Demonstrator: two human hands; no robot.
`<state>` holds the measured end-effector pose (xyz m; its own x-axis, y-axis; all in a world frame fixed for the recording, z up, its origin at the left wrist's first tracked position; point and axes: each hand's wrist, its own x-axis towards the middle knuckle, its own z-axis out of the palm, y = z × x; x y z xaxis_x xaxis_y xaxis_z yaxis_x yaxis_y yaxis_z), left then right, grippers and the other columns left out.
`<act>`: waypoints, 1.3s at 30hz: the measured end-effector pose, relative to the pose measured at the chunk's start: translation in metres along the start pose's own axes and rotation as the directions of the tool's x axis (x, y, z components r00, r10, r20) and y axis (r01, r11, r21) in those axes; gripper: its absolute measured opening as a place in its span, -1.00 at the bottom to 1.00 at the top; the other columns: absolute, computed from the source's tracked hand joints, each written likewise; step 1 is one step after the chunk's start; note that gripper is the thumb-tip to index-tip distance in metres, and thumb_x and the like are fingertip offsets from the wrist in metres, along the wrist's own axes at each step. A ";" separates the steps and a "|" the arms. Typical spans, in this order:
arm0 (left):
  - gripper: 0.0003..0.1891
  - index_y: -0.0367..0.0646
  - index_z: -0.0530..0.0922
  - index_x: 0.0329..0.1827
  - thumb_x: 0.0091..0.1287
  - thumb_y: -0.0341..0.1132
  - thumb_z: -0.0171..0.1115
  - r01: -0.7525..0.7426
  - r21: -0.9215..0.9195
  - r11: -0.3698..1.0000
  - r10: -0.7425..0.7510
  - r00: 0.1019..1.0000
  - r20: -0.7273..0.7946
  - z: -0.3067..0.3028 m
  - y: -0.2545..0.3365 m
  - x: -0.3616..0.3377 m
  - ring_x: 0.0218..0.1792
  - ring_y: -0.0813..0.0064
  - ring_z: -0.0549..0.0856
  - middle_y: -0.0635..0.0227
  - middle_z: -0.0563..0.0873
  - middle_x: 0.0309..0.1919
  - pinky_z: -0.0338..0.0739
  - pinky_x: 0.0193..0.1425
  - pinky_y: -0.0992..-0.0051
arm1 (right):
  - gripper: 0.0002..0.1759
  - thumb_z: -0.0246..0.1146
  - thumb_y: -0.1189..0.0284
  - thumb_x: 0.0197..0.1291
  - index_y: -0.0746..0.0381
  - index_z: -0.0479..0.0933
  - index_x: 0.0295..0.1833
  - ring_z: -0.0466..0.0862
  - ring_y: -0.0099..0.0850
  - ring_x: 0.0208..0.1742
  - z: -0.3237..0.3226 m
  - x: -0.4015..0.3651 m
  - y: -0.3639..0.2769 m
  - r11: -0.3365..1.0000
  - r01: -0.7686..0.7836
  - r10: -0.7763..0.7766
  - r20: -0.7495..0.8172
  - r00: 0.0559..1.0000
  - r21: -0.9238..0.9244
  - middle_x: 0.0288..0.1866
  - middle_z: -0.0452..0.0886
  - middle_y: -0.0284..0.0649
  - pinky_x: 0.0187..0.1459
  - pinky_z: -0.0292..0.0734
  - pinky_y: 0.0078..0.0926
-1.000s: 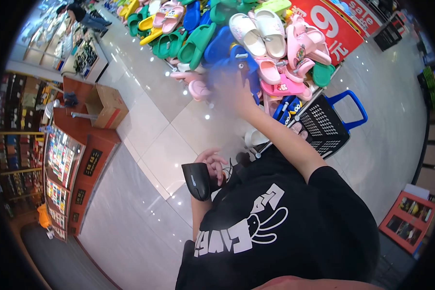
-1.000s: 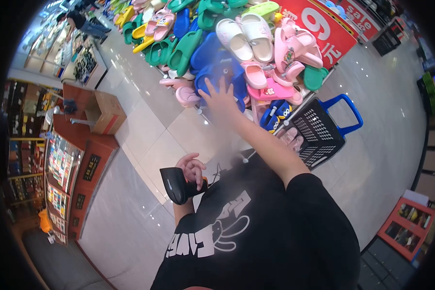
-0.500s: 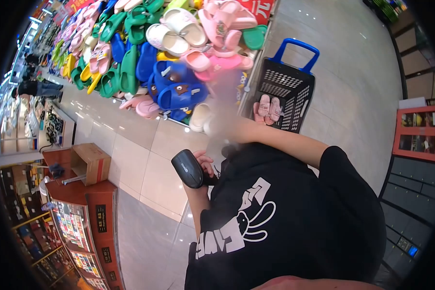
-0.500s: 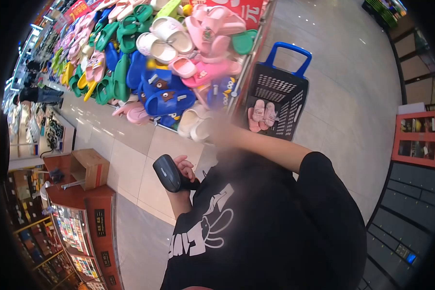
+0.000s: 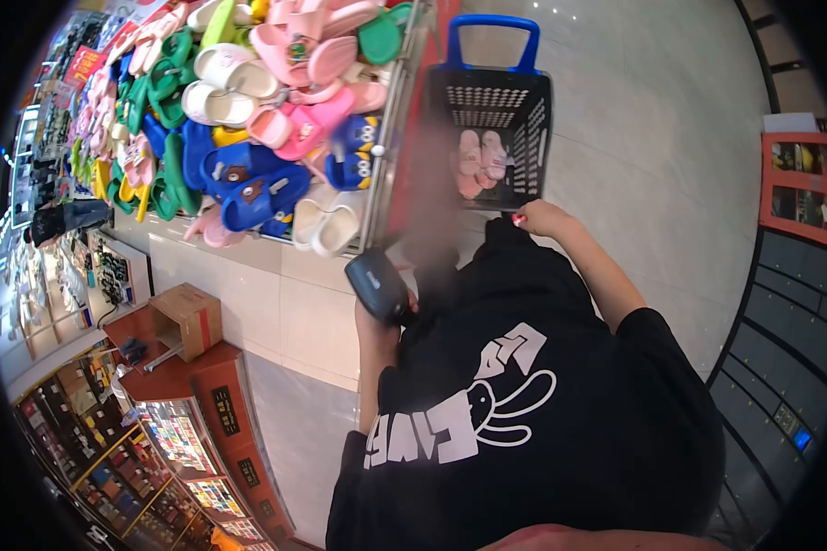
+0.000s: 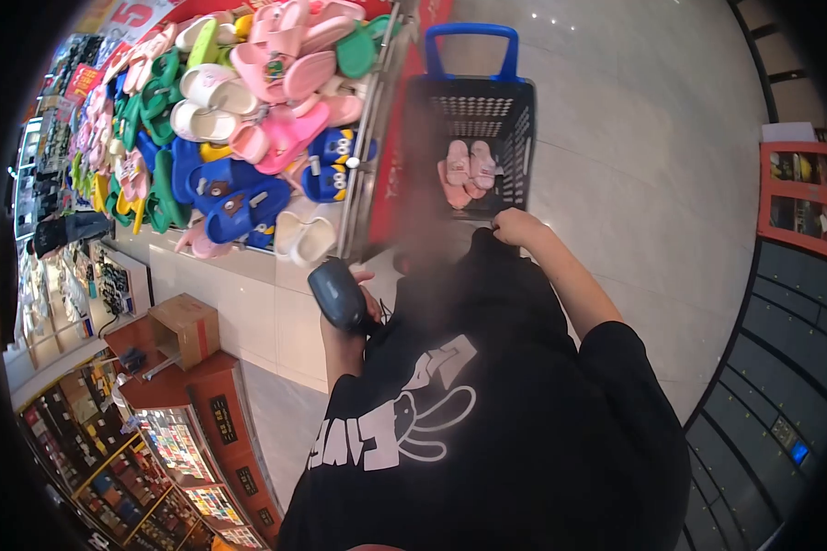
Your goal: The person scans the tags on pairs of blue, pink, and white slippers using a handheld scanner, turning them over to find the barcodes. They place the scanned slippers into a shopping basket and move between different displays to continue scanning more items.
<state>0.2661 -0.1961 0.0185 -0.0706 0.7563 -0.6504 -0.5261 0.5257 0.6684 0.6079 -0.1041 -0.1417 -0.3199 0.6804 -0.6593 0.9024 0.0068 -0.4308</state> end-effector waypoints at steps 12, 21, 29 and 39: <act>-0.64 -0.30 0.61 0.05 0.46 -0.19 0.01 0.130 0.168 0.977 -0.118 0.990 -0.080 0.114 -0.093 -0.023 -0.50 0.48 0.69 0.19 0.76 -0.23 0.55 -0.55 0.49 | -0.60 0.26 0.29 0.19 0.29 0.66 0.07 0.69 0.01 0.05 -0.063 -0.020 0.168 0.989 -0.057 0.061 0.029 0.998 -0.139 -0.04 0.71 0.10 0.11 0.58 -0.13; -0.66 -0.36 0.64 -0.07 0.42 -0.23 0.03 0.187 0.178 0.966 -0.183 0.982 -0.039 0.139 -0.079 -0.012 -0.56 0.41 0.66 0.22 0.69 -0.41 0.53 -0.58 0.45 | -0.61 0.26 0.29 0.21 0.30 0.66 0.06 0.71 -0.01 -0.07 -0.107 -0.013 0.104 0.986 0.166 -0.160 -0.186 0.969 0.013 -0.11 0.72 0.08 0.04 0.59 -0.18; -0.67 -0.32 0.60 -0.18 0.42 -0.21 -0.02 0.261 0.076 0.962 -0.247 0.956 -0.157 0.142 -0.109 0.000 -0.61 0.34 0.63 0.18 0.66 -0.47 0.52 -0.57 0.39 | -0.60 0.23 0.28 0.25 0.34 0.64 0.07 0.73 -0.10 -0.16 -0.178 0.024 0.121 0.975 0.198 -0.214 -0.164 0.963 -0.104 -0.16 0.73 0.04 -0.06 0.59 -0.23; -0.67 -0.33 0.57 -0.31 0.38 -0.23 -0.07 0.266 -0.260 0.928 -0.366 0.779 -0.509 0.171 -0.195 0.029 -0.70 0.31 0.60 0.15 0.63 -0.55 0.54 -0.62 0.40 | -0.65 0.22 0.27 0.21 0.28 0.67 -0.03 0.72 -0.01 -0.08 -0.171 0.137 0.129 0.927 0.360 -0.347 0.120 0.930 -0.109 -0.15 0.73 0.03 0.01 0.60 -0.16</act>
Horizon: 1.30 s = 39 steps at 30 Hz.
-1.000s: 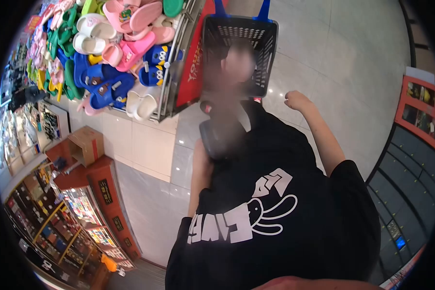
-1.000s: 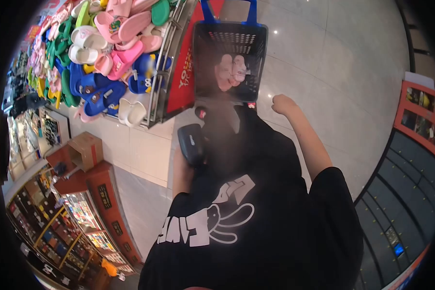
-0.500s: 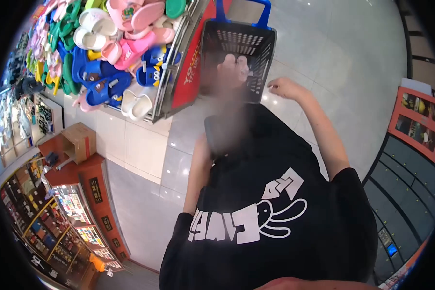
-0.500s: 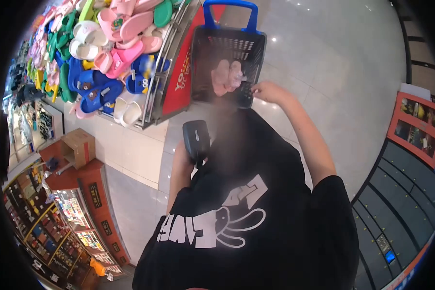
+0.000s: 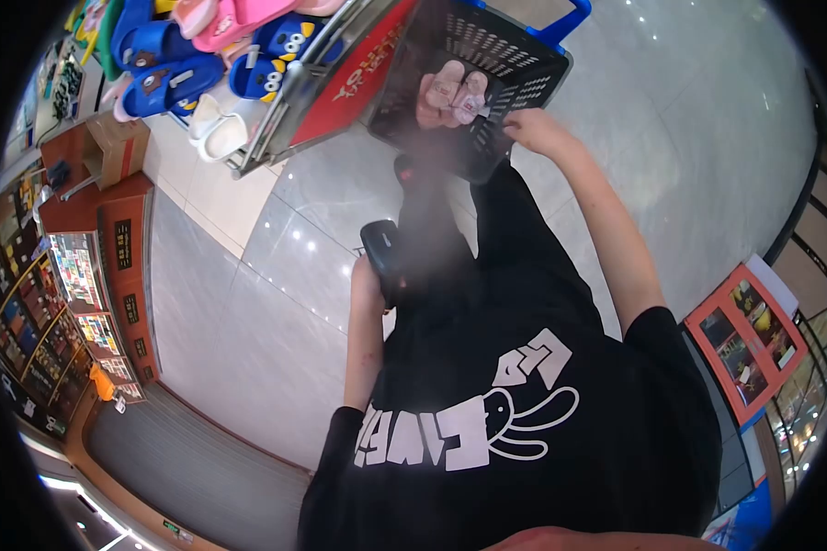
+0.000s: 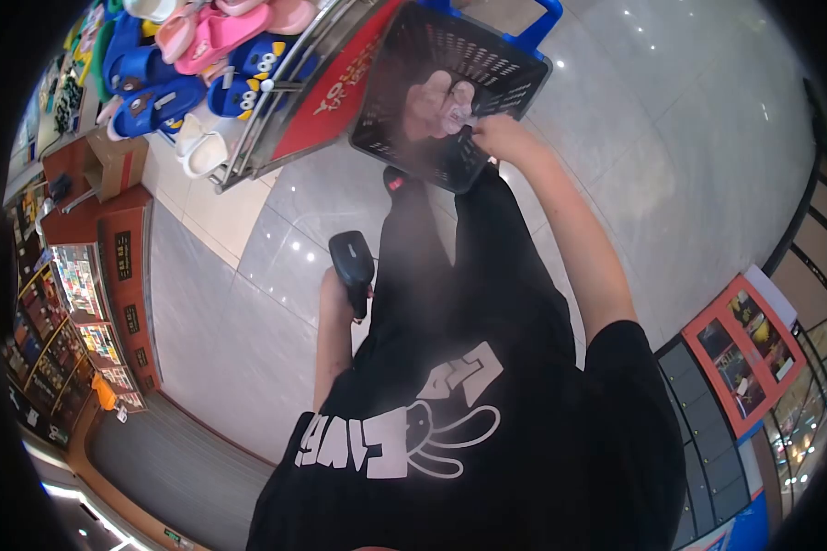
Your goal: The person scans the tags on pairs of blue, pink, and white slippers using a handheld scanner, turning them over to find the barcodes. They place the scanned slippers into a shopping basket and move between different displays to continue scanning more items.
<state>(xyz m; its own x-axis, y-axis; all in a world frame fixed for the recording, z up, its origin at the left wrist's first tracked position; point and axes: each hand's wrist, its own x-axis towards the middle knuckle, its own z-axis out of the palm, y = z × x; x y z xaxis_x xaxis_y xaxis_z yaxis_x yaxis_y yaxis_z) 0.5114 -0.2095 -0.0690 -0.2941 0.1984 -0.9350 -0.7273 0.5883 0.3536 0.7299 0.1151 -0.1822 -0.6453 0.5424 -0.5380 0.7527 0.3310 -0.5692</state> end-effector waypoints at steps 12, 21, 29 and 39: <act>-0.66 -0.38 0.57 -0.26 0.43 -0.22 0.02 0.488 0.160 0.858 -0.507 0.855 0.113 0.045 -0.149 0.079 -0.74 0.34 0.61 0.15 0.61 -0.62 0.50 -0.74 0.40 | -0.76 0.24 0.27 0.13 0.22 0.68 -0.36 0.73 -0.13 -0.27 0.210 0.140 0.153 0.982 -0.073 0.106 0.191 0.976 -0.175 -0.31 0.71 -0.06 -0.12 0.64 -0.19; -0.63 -0.36 0.63 -0.31 0.44 -0.17 0.12 0.547 0.331 0.769 -0.585 0.810 0.021 0.028 -0.158 0.094 -0.71 0.46 0.63 0.22 0.65 -0.60 0.52 -0.70 0.46 | -0.63 0.19 0.40 0.13 0.29 0.67 0.03 0.64 -0.02 0.20 0.267 0.258 0.191 0.859 -0.507 0.509 0.229 0.830 -0.071 0.13 0.65 0.12 0.23 0.54 -0.20; -0.62 -0.40 0.64 -0.32 0.45 -0.16 0.24 0.701 0.245 0.670 -0.652 0.713 -0.258 0.012 -0.176 0.114 -0.48 0.56 0.66 0.28 0.71 -0.45 0.52 -0.41 0.59 | -0.39 0.24 0.25 0.20 0.33 0.44 0.31 0.45 -0.02 0.41 0.320 0.341 0.230 0.784 -0.571 0.597 0.045 0.801 -0.242 0.38 0.45 0.00 0.32 0.40 -0.02; -0.63 -0.38 0.61 -0.31 0.41 -0.15 0.29 0.715 0.267 0.646 -0.675 0.698 -0.239 0.009 -0.162 0.123 -0.50 0.56 0.65 0.27 0.69 -0.49 0.50 -0.42 0.58 | -0.17 0.48 0.09 -0.07 0.30 0.41 0.28 0.49 -0.09 0.34 0.303 0.343 0.239 0.852 -0.426 0.442 -0.015 0.897 -0.304 0.25 0.50 -0.03 0.27 0.40 0.09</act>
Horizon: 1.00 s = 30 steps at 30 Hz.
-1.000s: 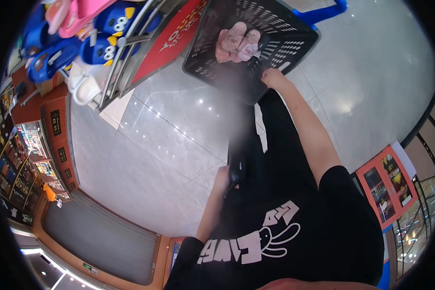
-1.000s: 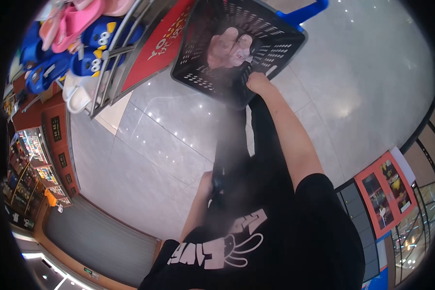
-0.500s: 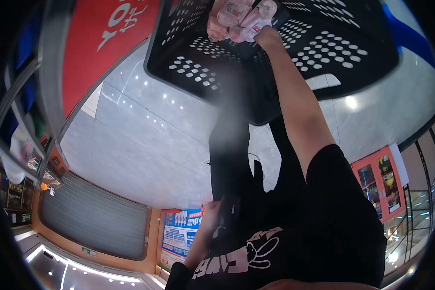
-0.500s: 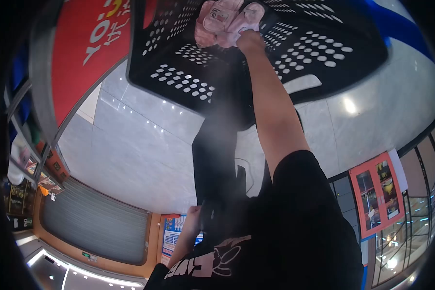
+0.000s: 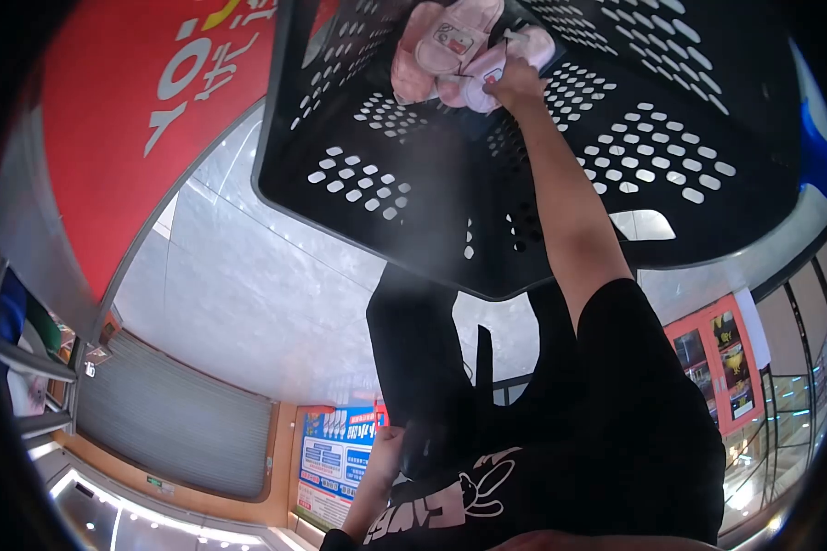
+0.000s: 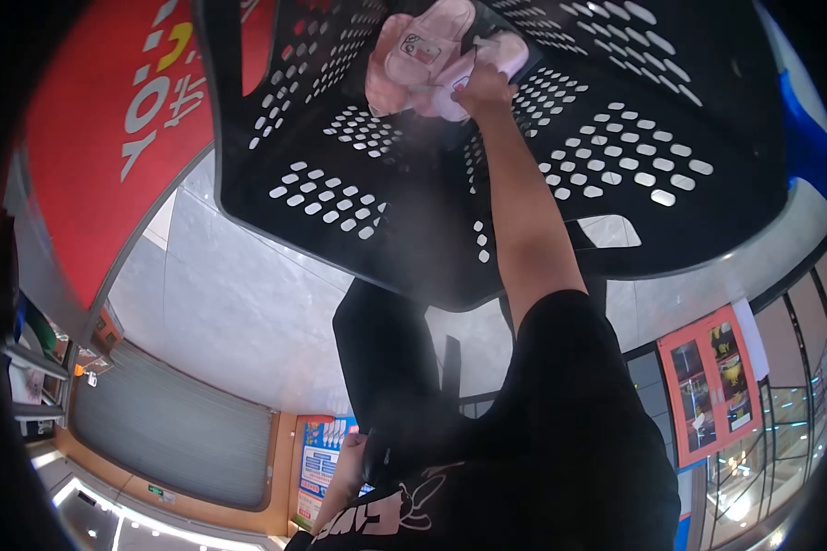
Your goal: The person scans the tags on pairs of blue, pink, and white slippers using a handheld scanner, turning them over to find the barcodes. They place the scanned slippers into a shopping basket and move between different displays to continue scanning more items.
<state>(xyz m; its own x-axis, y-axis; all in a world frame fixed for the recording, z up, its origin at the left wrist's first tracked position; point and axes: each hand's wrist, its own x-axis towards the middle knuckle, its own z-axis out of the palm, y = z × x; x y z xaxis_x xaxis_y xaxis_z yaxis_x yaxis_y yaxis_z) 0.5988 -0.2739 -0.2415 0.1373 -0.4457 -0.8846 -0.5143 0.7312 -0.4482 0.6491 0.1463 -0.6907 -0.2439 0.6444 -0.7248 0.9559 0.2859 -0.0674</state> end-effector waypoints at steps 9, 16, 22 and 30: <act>-0.59 -0.34 0.66 -0.46 0.44 -0.15 0.20 -0.131 -0.090 0.987 0.133 0.991 0.020 0.008 -0.019 -0.011 -0.66 0.55 0.62 0.32 0.66 -0.64 0.45 -0.63 0.53 | -0.22 0.59 0.16 -0.23 0.50 0.57 0.03 0.76 -0.17 -0.17 -0.041 -0.049 -0.017 0.754 0.005 -0.114 0.123 0.986 0.657 -0.15 0.73 0.02 -0.25 0.67 -0.26; -0.60 -0.35 0.57 -0.11 0.52 -0.12 -0.04 -0.157 -0.248 0.956 0.271 0.796 0.542 -0.008 -0.024 -0.037 -0.64 0.30 0.72 0.10 0.70 -0.52 0.55 -0.77 0.42 | -0.41 0.49 0.23 0.12 0.33 0.56 0.18 0.76 -0.38 -0.21 -0.208 -0.274 -0.047 0.206 -0.344 -0.150 0.376 0.914 0.916 -0.10 0.71 -0.19 -0.30 0.73 -0.35; -0.47 -0.36 0.33 0.30 0.54 -0.04 -0.10 -0.446 -0.578 0.683 0.729 0.371 0.575 -0.020 -0.014 -0.138 -0.71 0.35 0.64 -0.09 0.69 -0.25 0.51 -0.75 0.51 | -0.50 0.41 0.40 0.19 0.31 0.52 0.22 0.72 -0.47 -0.07 -0.347 -0.499 -0.043 0.051 -0.213 -0.410 0.215 0.886 0.976 -0.03 0.68 -0.27 -0.10 0.65 -0.46; -0.10 -0.31 0.05 0.56 0.41 0.20 0.10 -0.394 -0.870 0.296 0.863 -0.280 0.420 -0.051 0.032 -0.252 -0.45 0.24 0.69 -0.07 0.58 0.12 0.55 -0.51 0.44 | -0.53 0.39 0.53 0.18 0.36 0.51 0.22 0.62 -0.56 0.05 -0.449 -0.651 -0.033 0.054 0.205 -0.543 -0.143 0.827 0.977 0.00 0.66 -0.29 0.12 0.49 -0.52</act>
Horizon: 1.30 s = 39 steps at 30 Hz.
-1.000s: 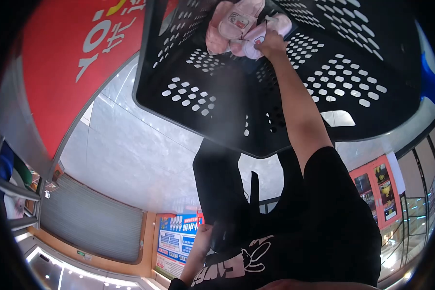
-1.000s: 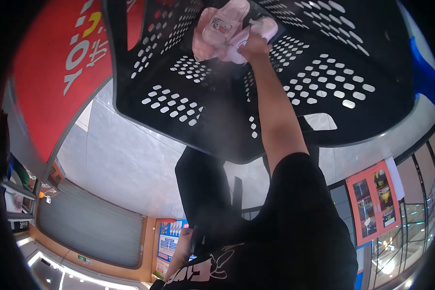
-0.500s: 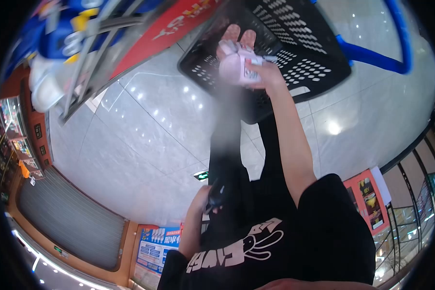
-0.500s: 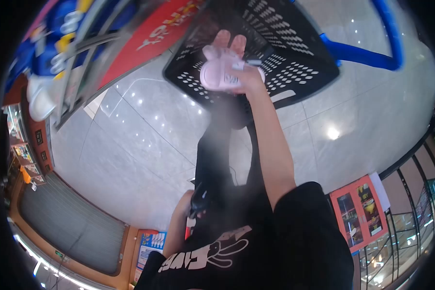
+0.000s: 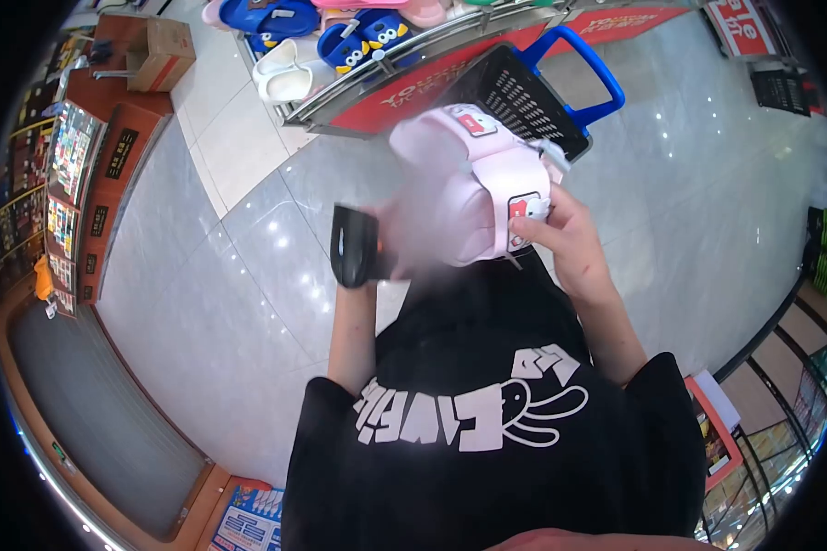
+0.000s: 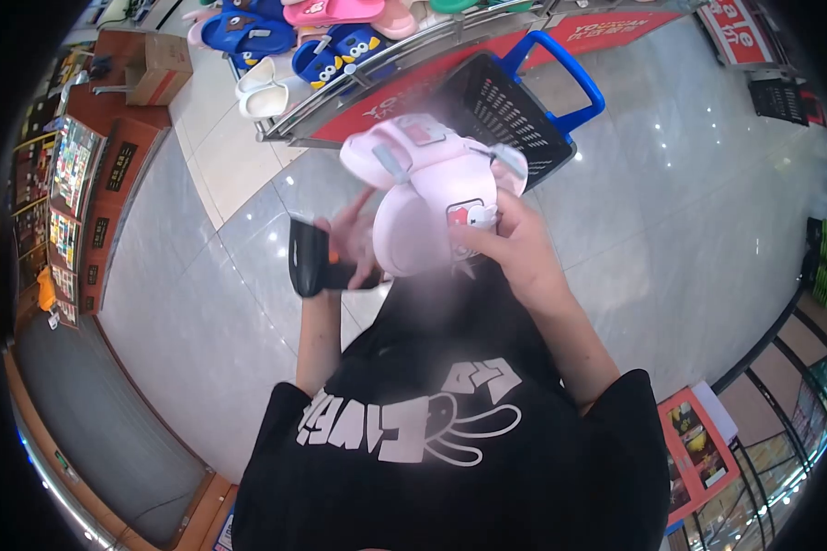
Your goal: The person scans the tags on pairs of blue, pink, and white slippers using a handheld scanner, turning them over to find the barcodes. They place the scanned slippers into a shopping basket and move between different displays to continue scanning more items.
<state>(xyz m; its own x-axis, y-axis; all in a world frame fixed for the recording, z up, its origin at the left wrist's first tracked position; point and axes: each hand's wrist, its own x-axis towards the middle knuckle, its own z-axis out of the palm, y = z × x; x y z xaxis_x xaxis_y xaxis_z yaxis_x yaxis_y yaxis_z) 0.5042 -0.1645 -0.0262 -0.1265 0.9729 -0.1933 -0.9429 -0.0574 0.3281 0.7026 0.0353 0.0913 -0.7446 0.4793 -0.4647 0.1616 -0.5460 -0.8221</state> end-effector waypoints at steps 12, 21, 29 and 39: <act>-0.17 -0.43 0.30 0.36 0.26 0.12 0.26 -0.177 0.052 0.983 0.184 0.962 -0.200 -0.028 -0.032 0.005 -0.41 0.26 0.69 0.00 0.68 0.01 0.59 -0.48 0.36 | -0.61 0.57 0.45 -0.10 0.33 0.65 -0.13 0.63 -0.54 -0.27 0.035 -0.065 -0.035 0.726 0.251 -0.244 0.101 0.964 -0.640 -0.32 0.69 -0.27 -0.23 0.45 -0.54; -0.31 -0.28 0.34 0.44 0.27 -0.17 0.27 -0.152 0.620 0.770 0.384 0.886 -0.259 0.108 0.000 -0.031 -0.44 0.57 0.72 0.22 0.72 -0.08 0.52 -0.61 0.66 | -0.53 0.53 0.53 -0.22 0.39 0.61 -0.10 0.64 -0.17 -0.19 0.002 -0.045 -0.047 0.565 0.597 -0.399 0.444 0.802 -0.570 -0.24 0.65 -0.06 -0.11 0.50 -0.35; -0.13 -0.29 0.25 0.50 0.09 -0.15 0.30 -0.162 0.714 0.682 0.494 0.821 -0.286 0.162 -0.031 -0.013 -0.55 0.56 0.69 0.17 0.72 -0.10 0.49 -0.70 0.65 | -0.34 0.44 0.53 -0.24 0.39 0.52 0.13 0.62 -0.04 0.01 -0.049 -0.042 -0.059 0.419 0.671 -0.433 0.515 0.740 -0.612 -0.07 0.62 0.01 0.17 0.47 -0.20; -0.23 -0.36 0.30 0.42 0.11 -0.23 0.27 -0.083 0.598 0.797 0.358 0.863 -0.357 0.216 -0.193 0.125 -0.64 0.51 0.65 0.14 0.72 -0.22 0.45 -0.79 0.62 | -0.11 0.42 0.51 -0.04 0.38 0.27 0.47 0.57 -0.19 0.23 -0.245 -0.101 -0.119 0.651 0.514 -0.343 0.387 0.856 -0.559 0.44 0.37 0.10 0.04 0.55 -0.39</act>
<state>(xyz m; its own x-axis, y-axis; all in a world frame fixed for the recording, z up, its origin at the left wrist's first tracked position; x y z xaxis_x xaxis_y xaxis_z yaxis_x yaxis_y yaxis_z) 0.7371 0.0166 0.0854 -0.5565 0.7393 -0.3792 -0.5567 0.0071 0.8307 0.9176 0.2206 0.1555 -0.9434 0.3313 0.0116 0.0848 0.2749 -0.9577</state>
